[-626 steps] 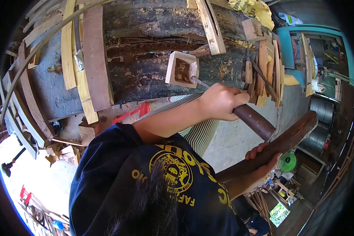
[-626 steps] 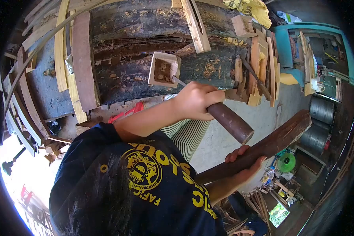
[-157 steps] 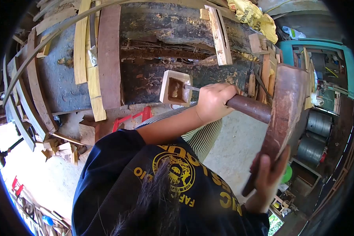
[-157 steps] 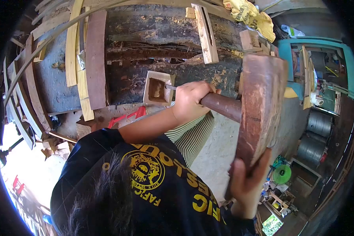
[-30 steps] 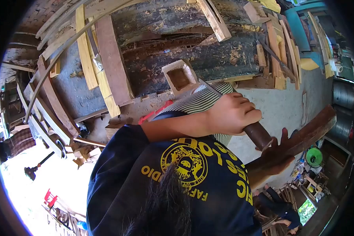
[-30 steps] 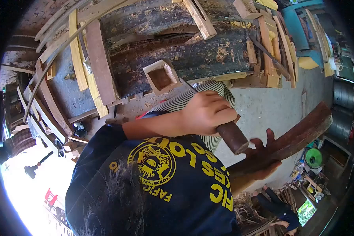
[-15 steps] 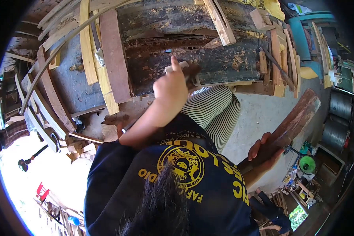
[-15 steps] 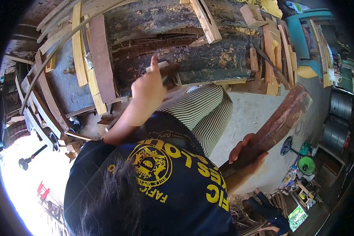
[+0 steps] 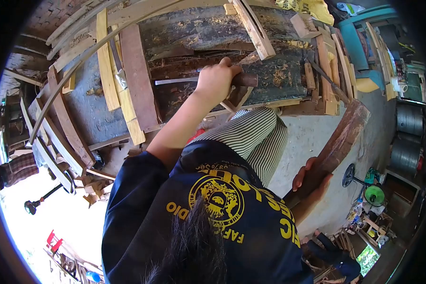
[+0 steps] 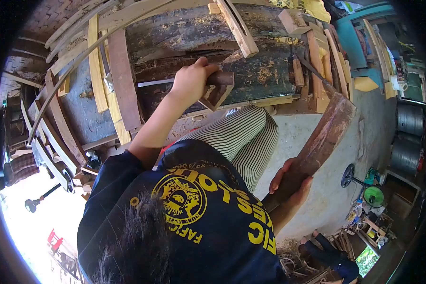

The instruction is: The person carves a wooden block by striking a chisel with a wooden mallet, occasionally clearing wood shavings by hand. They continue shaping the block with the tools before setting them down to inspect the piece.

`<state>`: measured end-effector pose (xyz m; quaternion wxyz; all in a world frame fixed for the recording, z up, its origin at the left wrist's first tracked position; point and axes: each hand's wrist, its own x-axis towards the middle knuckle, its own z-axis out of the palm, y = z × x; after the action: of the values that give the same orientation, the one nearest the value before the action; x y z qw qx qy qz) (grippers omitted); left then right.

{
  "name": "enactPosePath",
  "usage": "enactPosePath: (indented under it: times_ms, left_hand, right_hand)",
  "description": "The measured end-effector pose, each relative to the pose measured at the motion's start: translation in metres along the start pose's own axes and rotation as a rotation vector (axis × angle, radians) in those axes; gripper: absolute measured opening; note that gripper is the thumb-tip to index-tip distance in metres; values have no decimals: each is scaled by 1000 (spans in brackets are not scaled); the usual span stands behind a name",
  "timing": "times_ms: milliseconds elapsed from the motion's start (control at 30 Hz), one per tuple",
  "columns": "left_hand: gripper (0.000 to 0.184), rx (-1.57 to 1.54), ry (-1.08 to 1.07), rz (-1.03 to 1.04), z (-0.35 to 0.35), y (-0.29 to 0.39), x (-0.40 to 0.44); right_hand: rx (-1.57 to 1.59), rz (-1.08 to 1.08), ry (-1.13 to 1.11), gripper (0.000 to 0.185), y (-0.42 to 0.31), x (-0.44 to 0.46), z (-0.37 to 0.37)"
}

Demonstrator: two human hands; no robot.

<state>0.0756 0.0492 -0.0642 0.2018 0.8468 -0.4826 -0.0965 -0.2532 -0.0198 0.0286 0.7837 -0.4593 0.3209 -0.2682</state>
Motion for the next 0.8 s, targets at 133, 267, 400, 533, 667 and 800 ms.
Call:
enactPosePath:
  times_ms: [133,267,400,533,667,800]
  left_hand:
    - [35,-6,-22,34,2,3,9]
    - [36,44,-85,294,0,-3,24]
    - [41,57,-21,322,4,2,31]
    - [49,128,-90,-55,0,16,21]
    - [57,-30,-183,-226,-14,10,-1]
    - [54,-14,-119,-165,-15,5,-13]
  right_hand:
    - [22,-38,75,74,6,-8,-1]
    - [3,-19,57,73,3,-11,-2]
    - [-10,-48,130,70,11,-16,-4]
    - [-34,-122,267,62,18,-20,0]
    - [-8,-134,259,55,21,-18,-1]
    - [-60,-127,245,55,24,-14,-2]
